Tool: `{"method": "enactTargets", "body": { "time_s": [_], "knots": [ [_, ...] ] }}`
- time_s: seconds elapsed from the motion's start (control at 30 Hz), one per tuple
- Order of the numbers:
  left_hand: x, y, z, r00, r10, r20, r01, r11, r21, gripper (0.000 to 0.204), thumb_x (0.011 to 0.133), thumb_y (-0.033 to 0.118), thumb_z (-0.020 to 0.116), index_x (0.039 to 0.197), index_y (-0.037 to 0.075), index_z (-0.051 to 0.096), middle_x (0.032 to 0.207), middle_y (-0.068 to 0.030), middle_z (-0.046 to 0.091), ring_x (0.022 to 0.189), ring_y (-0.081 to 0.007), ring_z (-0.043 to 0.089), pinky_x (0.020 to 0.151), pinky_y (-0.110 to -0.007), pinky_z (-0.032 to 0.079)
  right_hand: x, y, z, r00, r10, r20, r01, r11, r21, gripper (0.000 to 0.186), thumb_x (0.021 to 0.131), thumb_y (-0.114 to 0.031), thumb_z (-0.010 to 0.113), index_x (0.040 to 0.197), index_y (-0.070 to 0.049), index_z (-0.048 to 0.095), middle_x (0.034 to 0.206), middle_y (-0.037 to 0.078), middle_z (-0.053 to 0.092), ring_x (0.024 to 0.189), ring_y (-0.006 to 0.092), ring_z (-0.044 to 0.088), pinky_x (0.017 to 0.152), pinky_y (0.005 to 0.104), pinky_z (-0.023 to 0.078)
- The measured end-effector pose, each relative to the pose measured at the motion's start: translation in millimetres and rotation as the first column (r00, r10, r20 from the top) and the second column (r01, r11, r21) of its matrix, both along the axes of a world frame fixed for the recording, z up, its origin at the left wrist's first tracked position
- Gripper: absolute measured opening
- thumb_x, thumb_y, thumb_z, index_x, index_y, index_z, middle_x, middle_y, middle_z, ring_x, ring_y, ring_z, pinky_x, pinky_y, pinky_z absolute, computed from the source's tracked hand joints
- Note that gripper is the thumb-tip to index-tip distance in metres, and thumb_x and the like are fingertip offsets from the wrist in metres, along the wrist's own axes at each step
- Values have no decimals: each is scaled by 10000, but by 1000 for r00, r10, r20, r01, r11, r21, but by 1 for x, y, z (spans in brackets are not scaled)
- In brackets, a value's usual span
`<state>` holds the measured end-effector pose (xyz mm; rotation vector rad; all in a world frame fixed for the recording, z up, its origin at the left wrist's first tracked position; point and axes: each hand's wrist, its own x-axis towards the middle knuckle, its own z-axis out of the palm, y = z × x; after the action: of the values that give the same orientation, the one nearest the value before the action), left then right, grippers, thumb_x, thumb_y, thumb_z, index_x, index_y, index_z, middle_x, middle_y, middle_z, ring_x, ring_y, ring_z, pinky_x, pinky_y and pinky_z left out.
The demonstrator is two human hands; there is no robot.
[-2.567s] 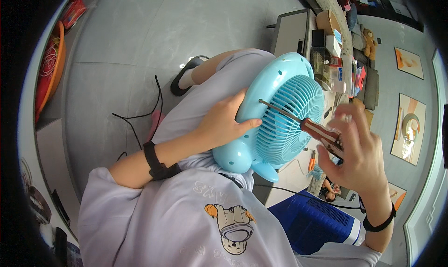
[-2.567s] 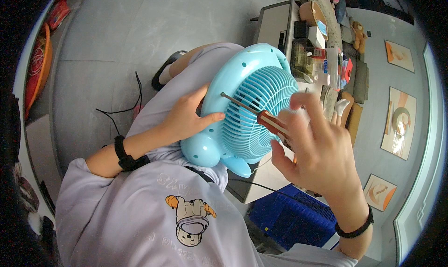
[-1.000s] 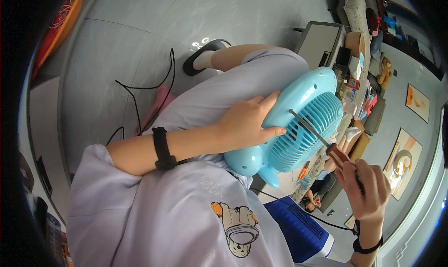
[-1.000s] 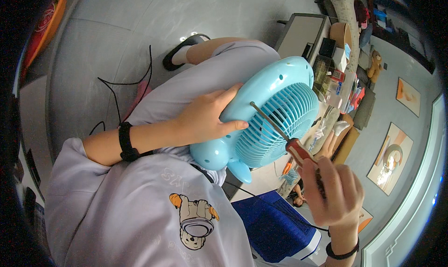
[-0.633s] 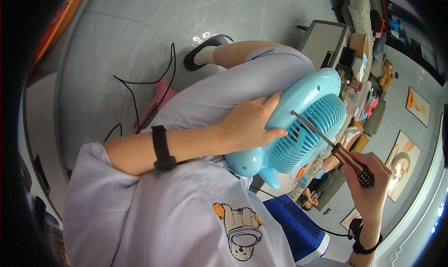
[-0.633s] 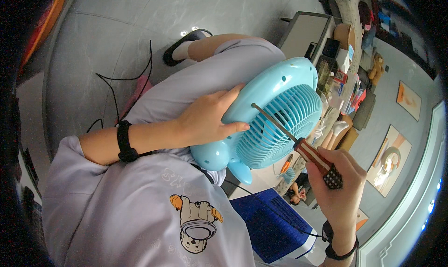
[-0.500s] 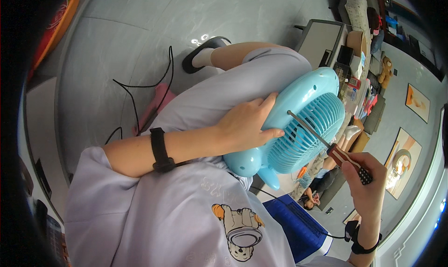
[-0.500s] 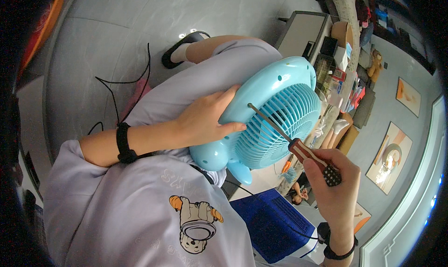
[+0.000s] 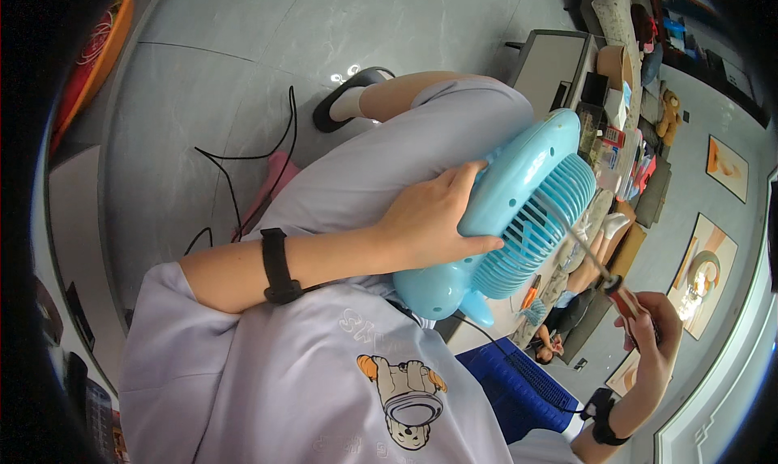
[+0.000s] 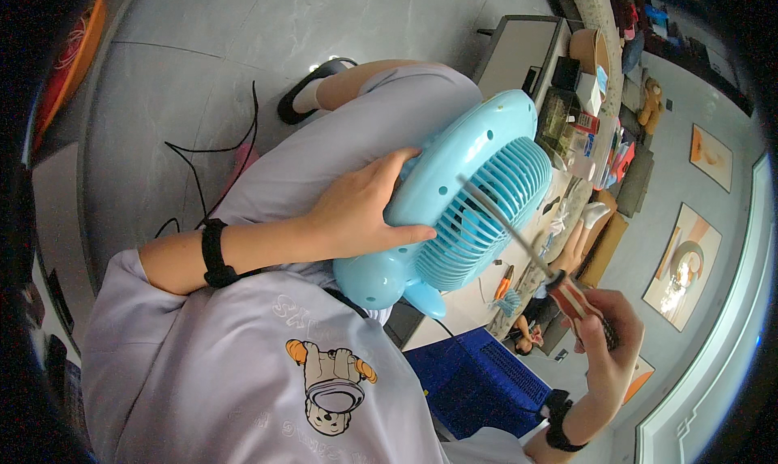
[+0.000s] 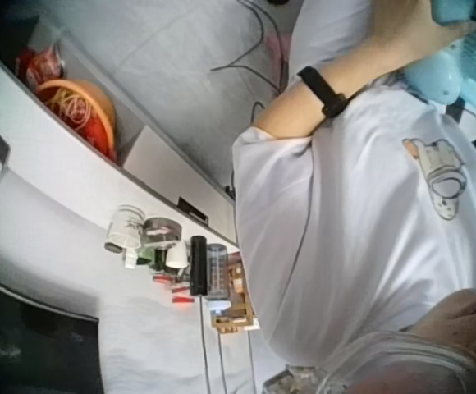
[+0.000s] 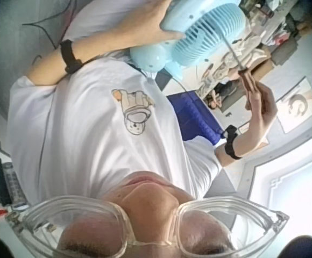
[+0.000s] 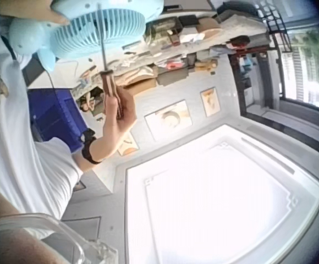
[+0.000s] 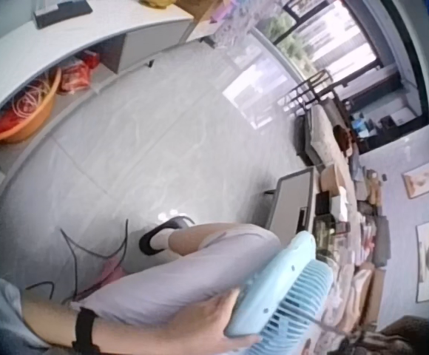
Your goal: Using a screwdriver to repair or assemble a small blue electric fan.
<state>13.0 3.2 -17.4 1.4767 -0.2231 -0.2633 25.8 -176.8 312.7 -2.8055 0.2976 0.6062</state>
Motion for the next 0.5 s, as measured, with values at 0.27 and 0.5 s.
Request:
{"method": "enactTargets", "body": {
  "time_s": [0.27,0.5],
  "knots": [
    [5,-8,2,995,-52,90,42,993,111,1050,826,530,793,1509,-108,315,1298,-307,533,1083,-444,665,883,-487,573,-44,-109,-89,904,-230,360,35,880,474,495,1046,-231,622,1417,79,520,1261,159,660,1182,243,645,1081,410,468],
    [2,-25,17,977,-175,126,151,973,177,1143,838,586,759,1539,-141,225,1330,-342,478,1099,-478,650,888,-496,590,-58,-111,-190,829,-351,435,112,866,488,365,1091,-198,552,1378,28,557,1256,87,669,1160,163,636,996,319,497]
  ]
}}
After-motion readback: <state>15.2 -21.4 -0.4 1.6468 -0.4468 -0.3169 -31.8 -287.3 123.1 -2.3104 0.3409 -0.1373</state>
